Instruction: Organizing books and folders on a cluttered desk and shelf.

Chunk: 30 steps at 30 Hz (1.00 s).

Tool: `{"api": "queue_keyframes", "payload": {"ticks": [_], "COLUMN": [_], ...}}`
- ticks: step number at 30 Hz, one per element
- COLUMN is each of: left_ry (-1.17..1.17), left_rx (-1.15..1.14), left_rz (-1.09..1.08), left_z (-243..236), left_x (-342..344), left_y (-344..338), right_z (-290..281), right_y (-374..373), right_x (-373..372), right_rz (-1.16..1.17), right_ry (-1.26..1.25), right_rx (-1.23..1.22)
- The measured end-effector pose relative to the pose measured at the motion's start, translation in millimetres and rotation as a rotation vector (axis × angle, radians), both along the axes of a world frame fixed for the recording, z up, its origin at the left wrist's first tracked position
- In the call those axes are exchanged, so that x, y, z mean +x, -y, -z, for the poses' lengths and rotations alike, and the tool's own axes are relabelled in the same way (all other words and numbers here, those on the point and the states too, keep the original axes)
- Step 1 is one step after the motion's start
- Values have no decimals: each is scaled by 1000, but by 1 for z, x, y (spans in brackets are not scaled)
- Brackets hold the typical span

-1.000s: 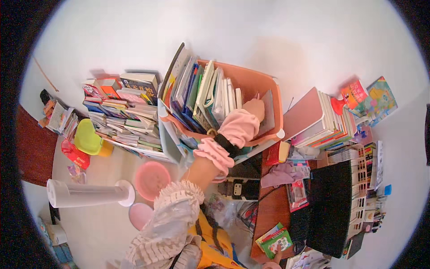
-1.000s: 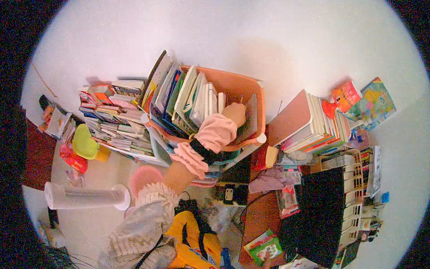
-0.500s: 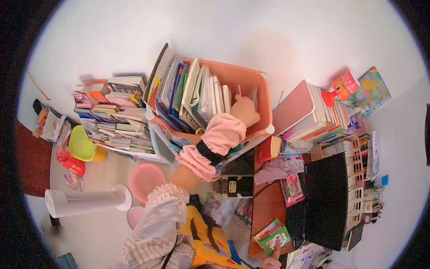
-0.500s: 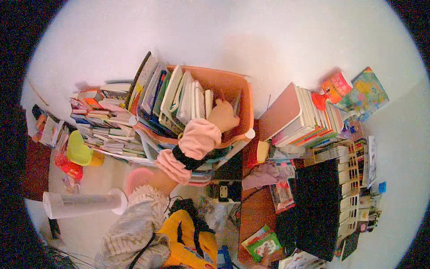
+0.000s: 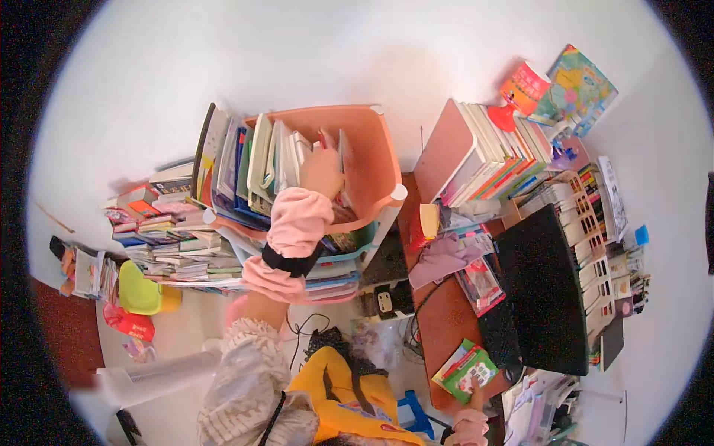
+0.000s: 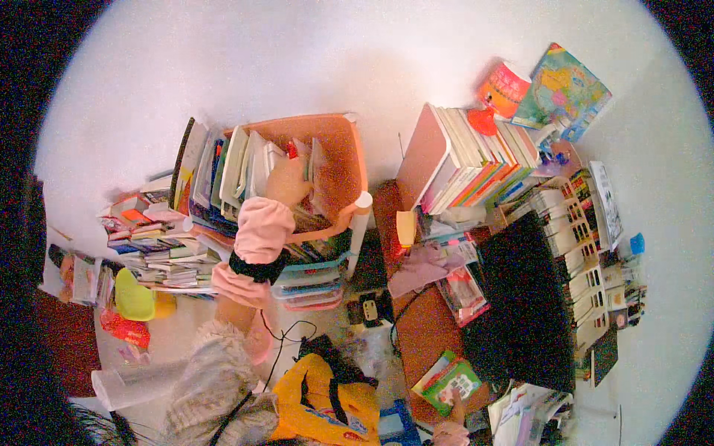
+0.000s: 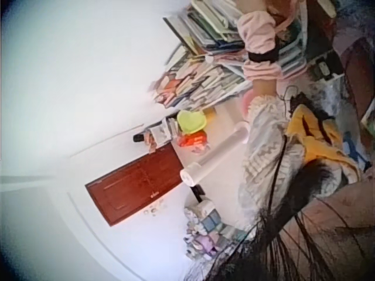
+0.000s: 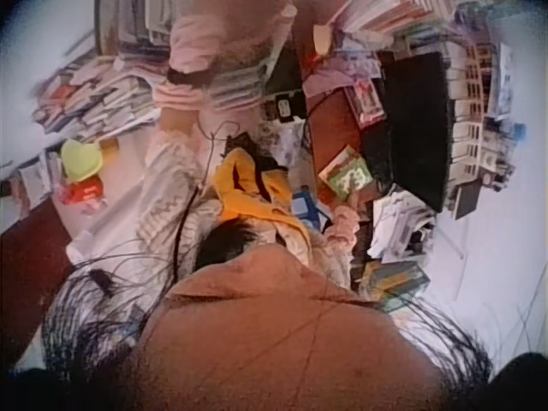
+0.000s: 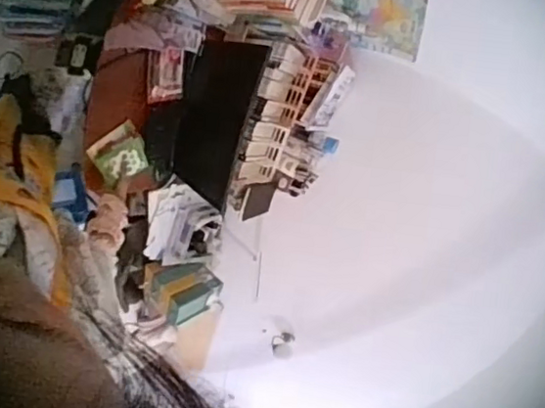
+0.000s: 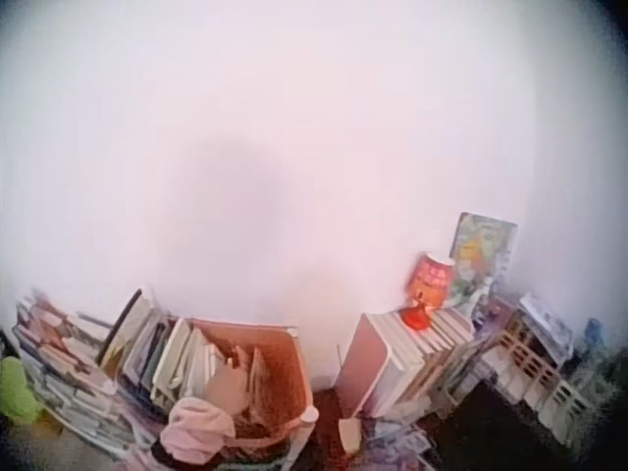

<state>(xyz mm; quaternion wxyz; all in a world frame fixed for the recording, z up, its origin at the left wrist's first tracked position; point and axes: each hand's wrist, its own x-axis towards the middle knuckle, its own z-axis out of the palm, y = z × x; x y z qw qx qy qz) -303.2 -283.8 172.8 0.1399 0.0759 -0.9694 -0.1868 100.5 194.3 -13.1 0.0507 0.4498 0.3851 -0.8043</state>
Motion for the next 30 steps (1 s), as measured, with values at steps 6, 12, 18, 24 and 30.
{"api": "queue_keyframes", "payload": {"ticks": [6,12,18,24,30], "left_ry": [-149,-667,-648,-541,-311], "left_rx": [29,177,88,-147,-438], "left_rz": [12,7,68,151,185], "left_z": [-12,-73,-22,34,13], "left_x": [29,72,35,26,58], "left_y": [4,7,-29,-74,-39], "right_z": [-5,-21,38,86,-10], "right_y": [1,5,-13,-64,16], "right_x": [2,2,16,49,-3], "right_rz": [24,32,-36,40,176], "right_ry": [21,18,-152,-58,-211], "right_rx": [-10,0,92,144,7]}}
